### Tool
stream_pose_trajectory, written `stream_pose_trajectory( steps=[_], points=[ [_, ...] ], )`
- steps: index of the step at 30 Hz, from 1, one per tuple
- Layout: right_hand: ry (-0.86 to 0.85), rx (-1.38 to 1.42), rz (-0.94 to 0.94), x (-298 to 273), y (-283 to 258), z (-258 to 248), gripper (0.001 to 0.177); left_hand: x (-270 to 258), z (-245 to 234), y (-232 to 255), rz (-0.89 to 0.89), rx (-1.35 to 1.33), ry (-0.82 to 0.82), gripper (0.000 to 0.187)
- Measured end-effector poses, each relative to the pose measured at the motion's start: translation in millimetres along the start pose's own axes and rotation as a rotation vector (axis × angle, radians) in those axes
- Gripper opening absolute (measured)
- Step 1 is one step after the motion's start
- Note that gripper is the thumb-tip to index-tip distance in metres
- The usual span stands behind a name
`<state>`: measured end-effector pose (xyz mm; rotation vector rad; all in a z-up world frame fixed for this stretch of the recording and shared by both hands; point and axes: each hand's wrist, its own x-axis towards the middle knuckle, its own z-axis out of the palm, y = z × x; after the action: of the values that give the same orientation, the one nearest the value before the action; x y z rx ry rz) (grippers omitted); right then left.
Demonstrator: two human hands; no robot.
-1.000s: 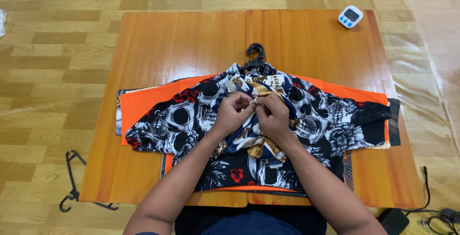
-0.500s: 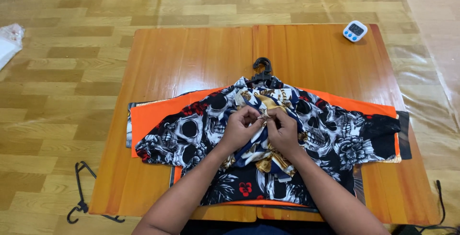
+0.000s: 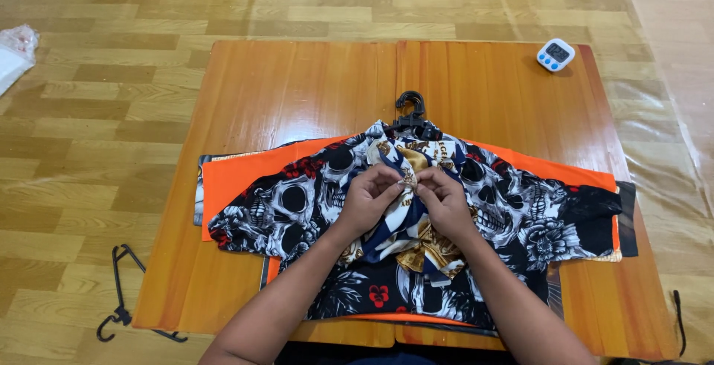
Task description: The person places a skull-patterned shirt on a hanger, buttons it, and smooths it out. Then they pick up a patterned scarf, fold it, and place it on top of the shirt.
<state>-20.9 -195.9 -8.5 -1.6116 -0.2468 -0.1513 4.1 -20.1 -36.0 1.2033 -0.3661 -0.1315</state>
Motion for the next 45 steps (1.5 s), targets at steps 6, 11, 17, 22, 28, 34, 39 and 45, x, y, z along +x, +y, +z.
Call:
stream_pose_trajectory(
  steps=[6,11,17,22,28,34,39,45],
  points=[
    [-0.05,0.034,-0.041,-1.4,3.2,-2.7,0.01,1.5,-2.9,-3.0,-0.025,0.004,0.007,0.013],
    [0.007,-0.03,-0.063,-7.0,11.1,-0.3,0.011,1.5,-3.5,-3.0,-0.03,0.01,0.004,0.013],
    [0.067,-0.133,-0.089,-7.2,9.5,2.7,0.007,1.9,2.0,13.6,-0.03,0.077,-0.005,0.022],
    [0.054,-0.048,-0.033,-0.6,1.7,-0.1,0.003,1.6,-1.2,5.4,-0.047,0.048,0.009,0.019],
    [0.01,0.059,0.027,1.0,7.0,-3.5,0.006,-0.2,-7.0,-4.7,-0.042,0.107,-0.044,0.026],
    [-0.028,0.052,0.067,2.1,0.3,-2.3,0.016,-4.5,-7.4,-5.7,-0.069,0.116,-0.05,0.029],
    [-0.015,-0.051,0.091,1.0,-7.8,-0.9,0.028,-11.1,-1.6,17.3,-0.112,0.19,-0.177,0.025],
    [-0.083,0.002,0.06,0.0,-12.4,-0.9,0.017,-13.6,0.1,20.7,-0.112,0.289,-0.199,0.023]
  ],
)
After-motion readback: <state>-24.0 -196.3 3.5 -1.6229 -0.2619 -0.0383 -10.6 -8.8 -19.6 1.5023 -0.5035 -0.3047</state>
